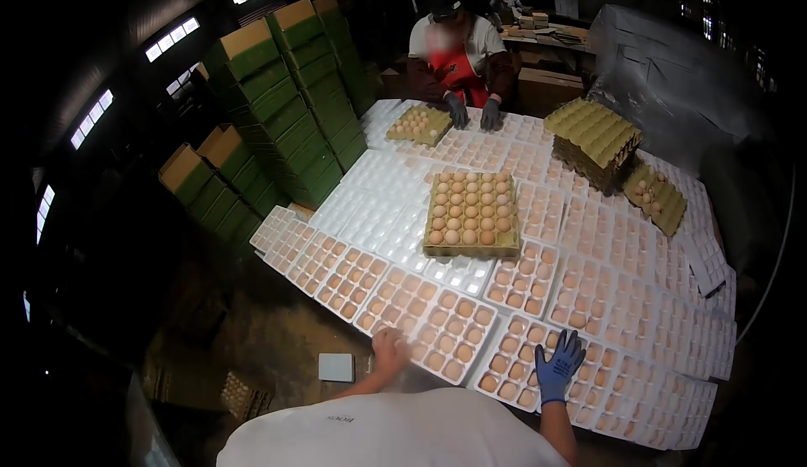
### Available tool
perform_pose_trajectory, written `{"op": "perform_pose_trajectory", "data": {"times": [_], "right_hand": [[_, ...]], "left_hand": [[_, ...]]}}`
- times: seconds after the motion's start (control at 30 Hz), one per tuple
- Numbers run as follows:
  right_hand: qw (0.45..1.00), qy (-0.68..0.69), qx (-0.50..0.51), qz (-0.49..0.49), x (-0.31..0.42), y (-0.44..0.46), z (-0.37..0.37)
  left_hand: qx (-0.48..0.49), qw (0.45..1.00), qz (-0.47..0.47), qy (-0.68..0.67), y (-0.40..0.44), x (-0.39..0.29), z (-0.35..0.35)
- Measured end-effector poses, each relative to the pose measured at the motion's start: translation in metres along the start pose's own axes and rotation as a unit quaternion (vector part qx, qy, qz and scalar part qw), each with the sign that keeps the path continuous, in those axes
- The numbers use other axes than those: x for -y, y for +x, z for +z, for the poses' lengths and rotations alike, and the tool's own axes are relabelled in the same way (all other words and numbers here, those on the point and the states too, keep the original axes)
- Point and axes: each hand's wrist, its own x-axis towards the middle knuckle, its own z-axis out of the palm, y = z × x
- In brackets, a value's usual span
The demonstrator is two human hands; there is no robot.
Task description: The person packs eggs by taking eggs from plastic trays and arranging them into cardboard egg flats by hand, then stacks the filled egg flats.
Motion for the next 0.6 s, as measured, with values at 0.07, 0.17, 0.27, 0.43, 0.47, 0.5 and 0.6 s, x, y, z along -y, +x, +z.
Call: {"op": "perform_pose_trajectory", "data": {"times": [0.07, 0.17, 0.27, 0.43, 0.47, 0.5, 0.6], "right_hand": [[1.0, 0.0, -0.009, -0.007, 0.002, 0.003, -0.002], [0.998, -0.026, -0.033, -0.041, -0.005, 0.021, 0.017], [0.996, -0.051, -0.051, -0.049, -0.01, 0.019, 0.023], [0.992, -0.061, -0.076, -0.081, -0.029, 0.024, 0.043], [0.992, -0.045, -0.085, -0.087, -0.033, 0.025, 0.048], [0.988, -0.057, -0.098, -0.102, -0.035, 0.025, 0.05], [0.991, -0.067, -0.074, -0.085, -0.034, 0.025, 0.048]], "left_hand": [[0.128, 0.986, -0.023, 0.108, -0.057, 0.029, -0.041], [0.312, 0.913, -0.112, 0.238, -0.127, 0.04, -0.105], [0.469, 0.836, -0.216, 0.185, -0.172, 0.007, -0.174], [0.549, 0.785, -0.278, 0.073, -0.18, -0.066, -0.213], [0.55, 0.785, -0.281, 0.053, -0.178, -0.076, -0.209], [0.552, 0.785, -0.28, 0.035, -0.176, -0.087, -0.203], [0.548, 0.791, -0.27, -0.015, -0.171, -0.114, -0.186]]}}
